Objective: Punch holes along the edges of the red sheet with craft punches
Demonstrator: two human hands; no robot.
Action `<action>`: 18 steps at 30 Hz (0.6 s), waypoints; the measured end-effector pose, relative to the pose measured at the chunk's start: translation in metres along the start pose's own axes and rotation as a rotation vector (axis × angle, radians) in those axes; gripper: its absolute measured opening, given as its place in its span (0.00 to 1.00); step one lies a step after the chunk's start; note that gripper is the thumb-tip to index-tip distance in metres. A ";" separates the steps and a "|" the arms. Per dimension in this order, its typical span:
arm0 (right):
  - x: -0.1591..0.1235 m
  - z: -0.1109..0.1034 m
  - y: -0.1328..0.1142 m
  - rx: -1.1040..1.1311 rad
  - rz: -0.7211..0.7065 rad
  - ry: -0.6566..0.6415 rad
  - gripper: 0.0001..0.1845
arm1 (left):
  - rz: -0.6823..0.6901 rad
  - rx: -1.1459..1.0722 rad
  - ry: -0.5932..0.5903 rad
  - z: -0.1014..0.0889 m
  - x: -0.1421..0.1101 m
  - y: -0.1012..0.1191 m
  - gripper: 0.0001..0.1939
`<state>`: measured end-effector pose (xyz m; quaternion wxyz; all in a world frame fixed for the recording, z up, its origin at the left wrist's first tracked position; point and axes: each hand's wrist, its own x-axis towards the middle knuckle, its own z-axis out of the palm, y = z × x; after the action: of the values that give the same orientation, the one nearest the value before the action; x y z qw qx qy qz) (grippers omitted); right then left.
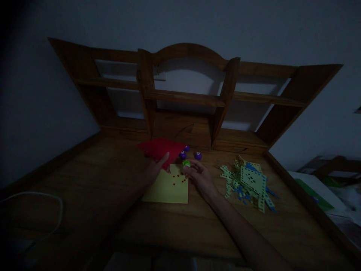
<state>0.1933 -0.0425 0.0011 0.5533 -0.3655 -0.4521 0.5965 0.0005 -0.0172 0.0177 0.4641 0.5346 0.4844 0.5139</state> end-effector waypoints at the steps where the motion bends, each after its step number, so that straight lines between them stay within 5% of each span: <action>1: 0.000 0.001 0.001 -0.009 -0.008 0.006 0.17 | 0.000 0.000 0.015 0.000 0.000 0.000 0.26; 18: 0.001 0.000 0.009 -0.086 -0.048 -0.044 0.19 | 0.039 0.040 -0.109 0.008 -0.008 0.006 0.23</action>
<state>0.1900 -0.0414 -0.0074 0.5412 -0.3648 -0.4981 0.5709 0.0091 -0.0259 0.0225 0.4691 0.5803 0.4580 0.4831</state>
